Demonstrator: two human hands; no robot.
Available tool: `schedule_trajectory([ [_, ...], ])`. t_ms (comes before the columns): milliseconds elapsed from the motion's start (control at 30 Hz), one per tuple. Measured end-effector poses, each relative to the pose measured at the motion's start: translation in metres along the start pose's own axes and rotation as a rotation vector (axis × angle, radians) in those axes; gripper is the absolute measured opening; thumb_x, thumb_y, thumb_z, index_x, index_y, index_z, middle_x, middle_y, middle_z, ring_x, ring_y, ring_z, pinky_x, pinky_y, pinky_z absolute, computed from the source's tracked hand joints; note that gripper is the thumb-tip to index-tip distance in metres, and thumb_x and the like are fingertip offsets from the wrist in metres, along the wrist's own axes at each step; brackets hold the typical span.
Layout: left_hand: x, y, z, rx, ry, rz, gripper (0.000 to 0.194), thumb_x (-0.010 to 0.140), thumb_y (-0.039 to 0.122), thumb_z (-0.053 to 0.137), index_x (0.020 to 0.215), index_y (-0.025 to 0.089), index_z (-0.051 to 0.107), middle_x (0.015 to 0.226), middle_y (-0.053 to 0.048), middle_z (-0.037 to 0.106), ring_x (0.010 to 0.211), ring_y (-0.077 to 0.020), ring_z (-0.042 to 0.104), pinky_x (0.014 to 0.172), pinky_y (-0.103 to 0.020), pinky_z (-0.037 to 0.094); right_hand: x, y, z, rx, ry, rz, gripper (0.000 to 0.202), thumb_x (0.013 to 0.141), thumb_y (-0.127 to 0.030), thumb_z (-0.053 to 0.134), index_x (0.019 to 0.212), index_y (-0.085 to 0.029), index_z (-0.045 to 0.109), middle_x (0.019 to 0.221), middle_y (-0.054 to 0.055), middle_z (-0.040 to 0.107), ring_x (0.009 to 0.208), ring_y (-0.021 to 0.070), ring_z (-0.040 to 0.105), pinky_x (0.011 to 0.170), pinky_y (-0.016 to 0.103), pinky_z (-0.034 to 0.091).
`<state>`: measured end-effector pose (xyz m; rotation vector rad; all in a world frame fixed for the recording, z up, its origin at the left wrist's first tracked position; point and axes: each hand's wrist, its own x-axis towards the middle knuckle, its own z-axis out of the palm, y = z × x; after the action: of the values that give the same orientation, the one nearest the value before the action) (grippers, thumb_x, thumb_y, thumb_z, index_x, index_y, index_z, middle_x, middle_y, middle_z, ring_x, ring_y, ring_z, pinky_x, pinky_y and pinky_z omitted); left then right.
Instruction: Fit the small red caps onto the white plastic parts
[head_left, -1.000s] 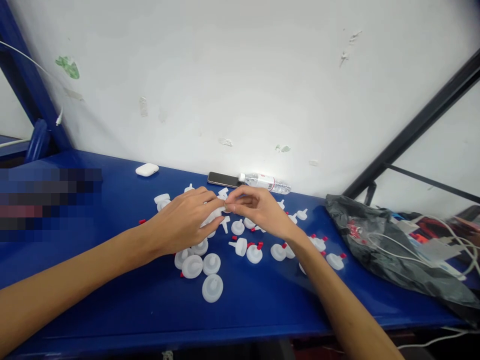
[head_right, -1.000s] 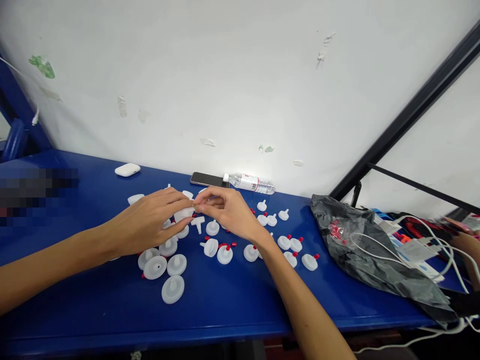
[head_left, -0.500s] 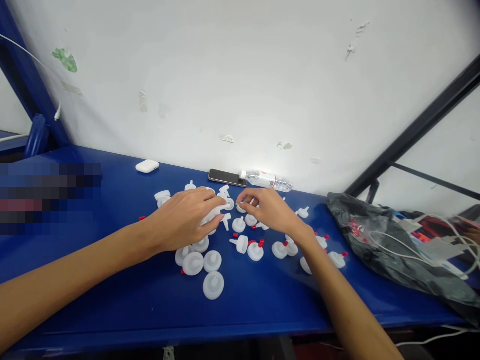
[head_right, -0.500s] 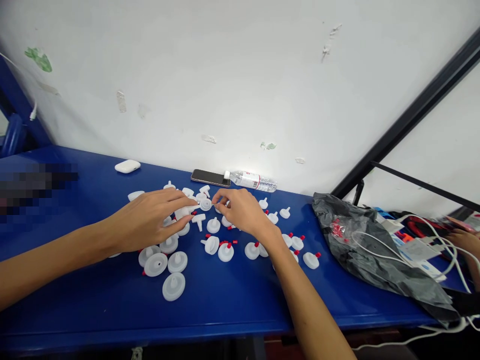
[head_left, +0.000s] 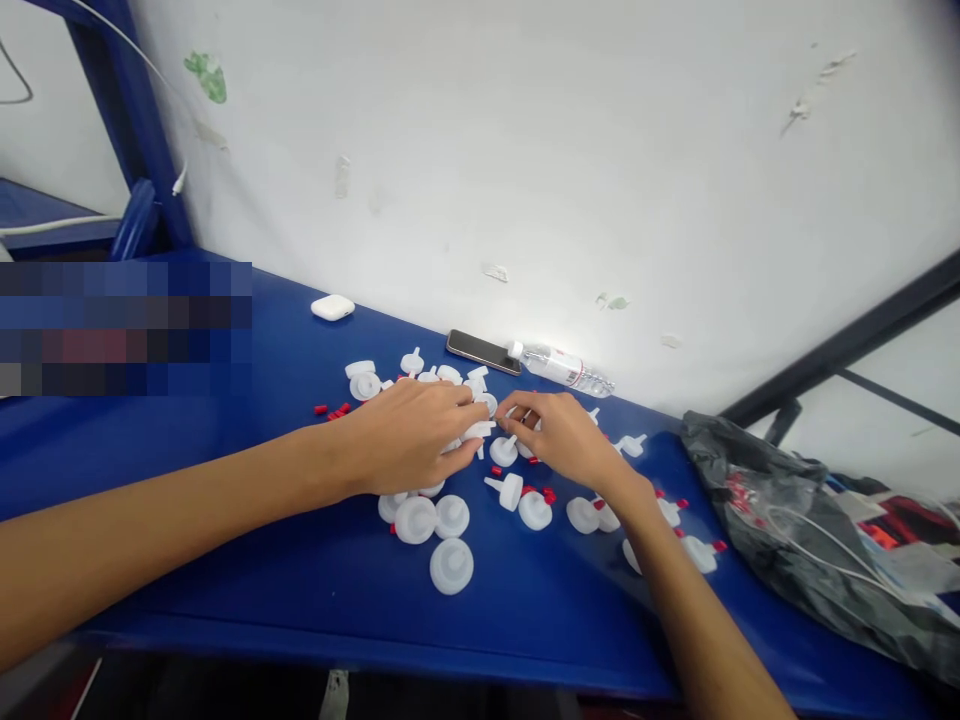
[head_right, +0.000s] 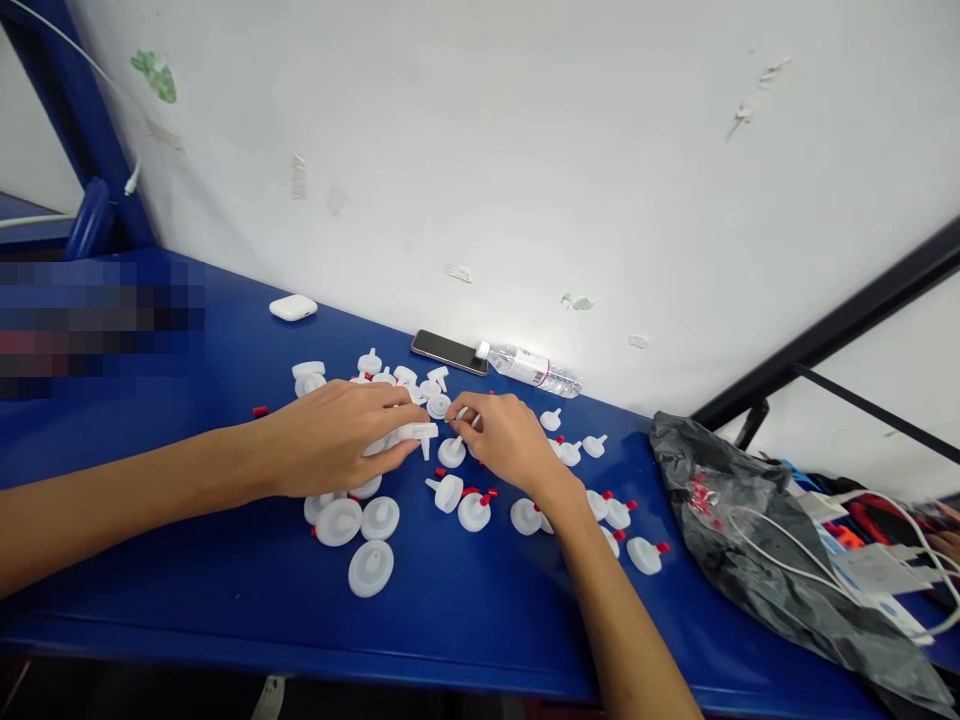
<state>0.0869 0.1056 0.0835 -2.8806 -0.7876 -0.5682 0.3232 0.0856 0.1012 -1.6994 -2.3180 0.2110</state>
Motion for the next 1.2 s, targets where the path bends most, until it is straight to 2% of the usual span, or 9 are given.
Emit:
schedule_trajectory([
  [100, -0.001, 0.001, 0.000, -0.014, 0.002, 0.000, 0.024, 0.101, 0.029, 0.051, 0.116, 0.019, 0.067, 0.100, -0.005, 0.070, 0.087, -0.0260, 0.068, 0.066, -0.039, 0.050, 0.001, 0.000, 0.002, 0.009, -0.002, 0.003, 0.015, 0.095, -0.022, 0.061, 0.099, -0.028, 0.074, 0.082, -0.002, 0.078, 0.071, 0.0179, 0.069, 0.070, 0.031, 0.048],
  [300, 0.001, -0.001, 0.000, -0.066, 0.030, -0.002, 0.022, 0.101, 0.028, 0.053, 0.113, 0.018, 0.068, 0.099, -0.007, 0.071, 0.091, -0.0268, 0.066, 0.087, -0.047, 0.052, 0.000, 0.001, -0.003, 0.078, -0.003, -0.022, 0.013, 0.095, -0.021, 0.062, 0.099, -0.025, 0.074, 0.083, -0.001, 0.078, 0.072, 0.0167, 0.071, 0.069, 0.029, 0.049],
  [500, 0.001, -0.004, 0.001, -0.078, 0.059, 0.010, 0.023, 0.101, 0.029, 0.053, 0.115, 0.018, 0.068, 0.100, -0.009, 0.072, 0.091, -0.0283, 0.067, 0.084, -0.047, 0.054, -0.003, 0.001, -0.009, 0.136, -0.005, -0.050, 0.012, 0.095, -0.023, 0.064, 0.101, -0.025, 0.074, 0.089, -0.001, 0.080, 0.078, 0.0160, 0.073, 0.073, 0.027, 0.052],
  [633, 0.001, -0.006, 0.002, -0.070, 0.085, 0.022, 0.025, 0.102, 0.031, 0.052, 0.117, 0.019, 0.068, 0.100, -0.008, 0.072, 0.091, -0.0286, 0.068, 0.082, -0.047, 0.055, -0.004, 0.004, -0.016, 0.074, 0.052, 0.000, 0.013, 0.097, -0.029, 0.061, 0.099, -0.025, 0.074, 0.091, 0.001, 0.079, 0.079, 0.0178, 0.071, 0.072, 0.030, 0.049],
  [733, 0.002, -0.008, 0.003, -0.041, 0.112, 0.039, 0.028, 0.104, 0.035, 0.051, 0.119, 0.018, 0.068, 0.099, -0.009, 0.073, 0.089, -0.0291, 0.069, 0.078, -0.047, 0.056, -0.007, 0.014, -0.027, -0.002, 0.086, 0.070, 0.025, 0.101, -0.037, 0.055, 0.095, -0.022, 0.074, 0.086, 0.005, 0.077, 0.075, 0.0205, 0.069, 0.069, 0.033, 0.045],
  [833, 0.003, -0.011, 0.005, -0.017, 0.134, 0.055, 0.030, 0.104, 0.037, 0.052, 0.119, 0.017, 0.068, 0.098, -0.009, 0.074, 0.088, -0.0293, 0.069, 0.078, -0.048, 0.056, -0.011, 0.029, -0.038, -0.037, 0.024, 0.119, 0.027, 0.097, -0.040, 0.060, 0.087, -0.021, 0.076, 0.080, 0.006, 0.075, 0.071, 0.0214, 0.066, 0.062, 0.033, 0.042],
  [1000, 0.004, -0.012, 0.006, -0.020, 0.123, 0.051, 0.031, 0.105, 0.038, 0.053, 0.122, 0.017, 0.068, 0.101, -0.009, 0.074, 0.090, -0.0283, 0.069, 0.081, -0.047, 0.057, -0.015, 0.047, -0.036, 0.013, -0.154, 0.155, 0.010, 0.086, -0.027, 0.072, 0.094, -0.025, 0.079, 0.086, 0.002, 0.080, 0.070, 0.0196, 0.071, 0.061, 0.031, 0.049],
  [1100, 0.004, -0.011, 0.005, -0.021, 0.117, 0.043, 0.031, 0.104, 0.038, 0.053, 0.121, 0.017, 0.068, 0.102, -0.010, 0.075, 0.091, -0.0280, 0.070, 0.081, -0.045, 0.056, -0.014, 0.048, -0.030, 0.031, -0.177, 0.165, 0.015, 0.082, -0.019, 0.073, 0.093, -0.025, 0.080, 0.090, 0.003, 0.081, 0.073, 0.0210, 0.073, 0.060, 0.031, 0.051],
  [1200, 0.004, -0.009, 0.003, -0.024, 0.108, 0.043, 0.030, 0.104, 0.037, 0.053, 0.121, 0.016, 0.068, 0.103, -0.010, 0.075, 0.093, -0.0283, 0.070, 0.081, -0.045, 0.056, -0.012, 0.047, -0.028, 0.046, -0.176, 0.165, 0.014, 0.081, -0.014, 0.071, 0.085, -0.026, 0.079, 0.085, 0.002, 0.081, 0.072, 0.0208, 0.074, 0.062, 0.032, 0.053],
])
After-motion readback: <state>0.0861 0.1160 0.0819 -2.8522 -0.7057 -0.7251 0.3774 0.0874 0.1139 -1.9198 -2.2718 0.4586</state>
